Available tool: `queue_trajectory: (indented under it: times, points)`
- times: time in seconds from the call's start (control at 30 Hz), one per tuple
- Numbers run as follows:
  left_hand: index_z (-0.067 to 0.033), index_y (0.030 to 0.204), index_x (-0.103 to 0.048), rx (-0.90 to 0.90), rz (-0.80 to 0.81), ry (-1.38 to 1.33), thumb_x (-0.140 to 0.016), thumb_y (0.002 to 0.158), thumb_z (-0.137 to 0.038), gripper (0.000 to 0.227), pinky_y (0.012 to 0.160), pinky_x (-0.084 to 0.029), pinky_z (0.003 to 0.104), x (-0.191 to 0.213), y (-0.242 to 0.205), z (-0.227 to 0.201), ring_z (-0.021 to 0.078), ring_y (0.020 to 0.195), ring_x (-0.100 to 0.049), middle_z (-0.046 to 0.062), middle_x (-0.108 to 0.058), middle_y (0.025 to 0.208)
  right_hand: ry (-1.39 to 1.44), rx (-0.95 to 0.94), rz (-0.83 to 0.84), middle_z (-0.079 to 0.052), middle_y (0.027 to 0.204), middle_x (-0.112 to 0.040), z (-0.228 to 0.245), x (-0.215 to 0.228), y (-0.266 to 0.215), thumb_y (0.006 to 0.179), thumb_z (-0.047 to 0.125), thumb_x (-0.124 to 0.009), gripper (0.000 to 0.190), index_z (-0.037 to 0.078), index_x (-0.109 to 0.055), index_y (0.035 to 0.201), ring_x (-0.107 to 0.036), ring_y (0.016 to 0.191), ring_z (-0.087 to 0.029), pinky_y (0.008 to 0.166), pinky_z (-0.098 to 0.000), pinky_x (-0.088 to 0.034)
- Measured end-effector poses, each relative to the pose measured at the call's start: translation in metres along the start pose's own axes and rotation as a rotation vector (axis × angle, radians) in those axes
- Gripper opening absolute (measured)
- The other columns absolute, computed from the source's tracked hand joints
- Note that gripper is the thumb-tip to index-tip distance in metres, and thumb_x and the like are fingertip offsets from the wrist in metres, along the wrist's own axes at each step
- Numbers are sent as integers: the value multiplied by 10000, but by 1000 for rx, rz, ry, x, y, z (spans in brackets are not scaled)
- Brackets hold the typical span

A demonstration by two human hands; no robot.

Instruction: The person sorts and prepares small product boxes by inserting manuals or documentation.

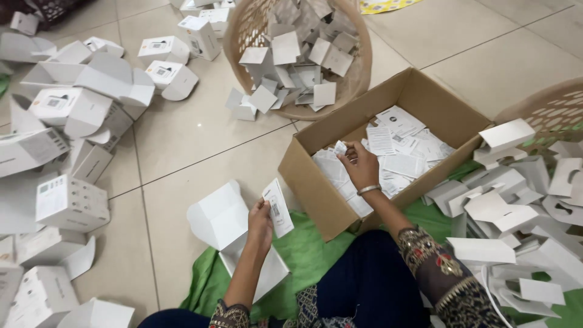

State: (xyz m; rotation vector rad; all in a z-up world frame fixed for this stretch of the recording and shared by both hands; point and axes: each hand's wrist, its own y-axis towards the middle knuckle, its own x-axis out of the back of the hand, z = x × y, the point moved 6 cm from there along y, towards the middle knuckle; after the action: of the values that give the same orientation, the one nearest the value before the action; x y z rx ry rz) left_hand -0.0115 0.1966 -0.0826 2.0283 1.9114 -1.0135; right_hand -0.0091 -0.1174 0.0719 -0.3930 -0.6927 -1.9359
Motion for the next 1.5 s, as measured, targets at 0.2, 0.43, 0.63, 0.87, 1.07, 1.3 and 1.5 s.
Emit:
queue_trajectory:
  times: [0.2, 0.43, 0.63, 0.87, 1.07, 1.3, 1.5]
  points:
    - [21, 1232, -569, -104, -396, 521, -537, 1003, -124, 273, 848, -532, 351, 132, -61, -32, 193, 943, -643, 117, -678, 1096, 372, -95, 313, -66, 814, -766, 43, -96, -124, 938, 185, -756, 227, 1, -732, 1068, -701, 715, -112, 649, -269, -564]
    - [51, 1240, -555, -126, -526, 792, -555, 985, -97, 295, 929, -518, 402, 157, -101, -5, 274, 1048, -653, 176, -660, 1176, 246, -16, 513, -32, 1026, -752, 73, -162, -212, 870, 197, -771, 297, 81, -709, 1137, -734, 851, -127, 679, -311, -589]
    - [69, 1440, -394, -433, -414, 1109, -589, 934, -60, 557, 1019, -457, 455, 109, -111, -20, 412, 1243, -538, 287, -462, 1386, 142, 96, 328, -54, 1103, -681, 122, -145, -200, 859, 143, -745, 269, 117, -712, 1125, -709, 860, -187, 743, -346, -578]
    - [21, 1436, -454, -616, -339, 1088, -563, 951, -35, 501, 1024, -473, 447, 26, -95, -43, 385, 1221, -586, 257, -516, 1370, 109, 134, 197, -25, 965, -734, 208, -152, -74, 890, 141, -688, 120, 139, -721, 1004, -720, 812, -204, 700, -354, -573]
    - [-7, 1413, -476, -603, -114, 994, -538, 973, -30, 445, 917, -533, 415, -87, -107, -51, 313, 1159, -653, 205, -564, 1358, -325, 439, 252, -57, 878, -743, 149, -121, 1, 824, 127, -662, 121, 152, -728, 922, -706, 864, -294, 705, -461, -548]
    - [-16, 1366, -539, -560, 152, 858, -570, 1014, -71, 358, 898, -555, 393, -196, -114, 26, 281, 1054, -707, 183, -646, 1273, -965, 172, 630, -151, 893, -756, -1, 50, -27, 732, 263, -756, 156, 148, -794, 831, -732, 857, -355, 733, -483, -589]
    - [-29, 1357, -554, -452, 449, 789, -593, 996, -58, 364, 859, -593, 358, -285, -158, 100, 255, 1046, -712, 171, -641, 1286, -1077, -250, 1245, -49, 1133, -756, -155, 162, -105, 591, 421, -976, 750, 203, -693, 1251, -739, 1029, -253, 865, -402, -581]
